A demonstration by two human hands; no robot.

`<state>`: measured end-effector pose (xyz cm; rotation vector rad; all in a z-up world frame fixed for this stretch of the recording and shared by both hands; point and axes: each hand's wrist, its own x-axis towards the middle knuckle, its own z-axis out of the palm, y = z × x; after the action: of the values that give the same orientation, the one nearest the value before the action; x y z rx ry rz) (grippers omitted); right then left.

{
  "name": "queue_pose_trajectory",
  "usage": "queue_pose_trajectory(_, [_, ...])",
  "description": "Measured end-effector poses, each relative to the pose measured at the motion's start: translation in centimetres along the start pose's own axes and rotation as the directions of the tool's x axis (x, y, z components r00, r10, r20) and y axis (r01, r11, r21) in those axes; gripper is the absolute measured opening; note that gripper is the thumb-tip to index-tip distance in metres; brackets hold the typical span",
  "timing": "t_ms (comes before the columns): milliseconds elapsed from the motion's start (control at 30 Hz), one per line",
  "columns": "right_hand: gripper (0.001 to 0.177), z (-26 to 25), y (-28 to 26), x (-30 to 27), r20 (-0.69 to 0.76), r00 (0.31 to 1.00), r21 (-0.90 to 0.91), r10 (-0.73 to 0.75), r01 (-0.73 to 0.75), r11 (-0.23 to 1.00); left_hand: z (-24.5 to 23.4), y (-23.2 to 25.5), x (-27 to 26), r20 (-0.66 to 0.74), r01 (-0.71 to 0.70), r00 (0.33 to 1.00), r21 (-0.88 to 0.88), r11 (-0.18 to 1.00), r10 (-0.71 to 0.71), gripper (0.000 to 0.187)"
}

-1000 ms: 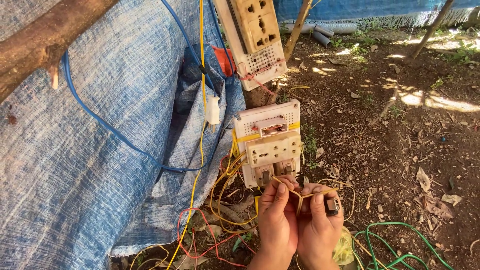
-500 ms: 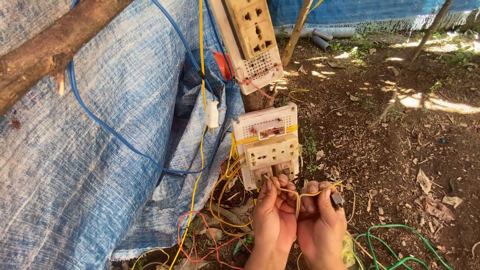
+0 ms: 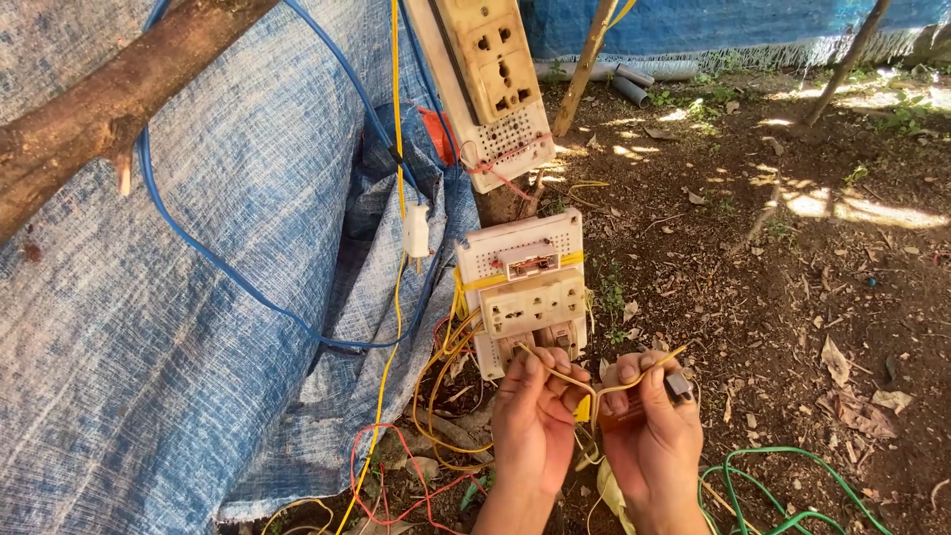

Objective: The person works on an outdoor electrical setup, handling various colored wires and a yellow extension box. They use a small tool to strip or adjust wire ends and connect them to a white electrical panel mounted on a wooden post. The person also handles a plastic bag containing a light bulb and other small components.

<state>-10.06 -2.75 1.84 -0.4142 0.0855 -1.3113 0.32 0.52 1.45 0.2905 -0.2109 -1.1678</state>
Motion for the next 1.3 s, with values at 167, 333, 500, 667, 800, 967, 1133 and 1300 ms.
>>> queue_pose_trajectory(167, [0.003, -0.2, -0.7, -0.1, 0.006, 0.993, -0.197, -0.117, 0.115, 0.974, -0.2, 0.5, -0.4, 0.116, -0.102, 0.992, 0.560, 0.823, 0.044, 0.026])
queue_pose_trajectory(333, [0.005, 0.3, -0.9, -0.3, -0.005, 0.991, -0.281, -0.137, 0.130, 0.951, -0.1, 0.4, -0.5, 0.322, -0.214, 0.947, 0.656, 0.724, -0.013, 0.011])
queue_pose_trajectory(500, [0.013, 0.3, -1.4, -0.3, 0.023, 0.986, -0.583, -0.165, 0.147, 0.799, -0.3, 0.8, -0.7, 0.313, -0.312, 0.946, 0.824, 0.473, 0.079, 0.008])
queue_pose_trajectory(667, [0.024, -0.2, -0.8, 0.4, -0.004, 0.963, -0.645, -0.271, 0.205, 0.736, -0.2, -0.2, -0.7, 0.395, -0.401, 0.912, 0.805, 0.437, 0.110, 0.009])
queue_pose_trajectory(800, [0.041, -0.8, -0.6, 1.2, -0.002, 0.919, -0.788, -0.395, 0.241, 0.566, -0.3, -1.6, -0.6, 0.346, -0.341, 0.935, 0.808, 0.480, 0.082, 0.009])
queue_pose_trajectory(967, [0.033, -2.2, -1.1, 2.7, 0.031, 0.910, -0.916, -0.414, 0.192, 0.353, -0.1, -2.7, -0.6, 0.389, -0.397, 0.915, 0.819, 0.415, 0.108, 0.017])
queue_pose_trajectory(1133, [0.023, -0.8, -3.1, 5.6, 0.280, 0.917, -0.958, -0.286, 0.285, -0.025, 0.9, -3.0, -1.1, 0.367, -0.342, 0.930, 0.849, 0.403, 0.016, 0.049])
queue_pose_trajectory(1300, [0.022, -0.3, -4.0, 9.9, 0.458, 0.868, -0.888, -0.190, 0.439, -0.137, -0.5, -3.0, -0.4, 0.326, -0.283, 0.945, 0.859, 0.426, -0.029, 0.045])
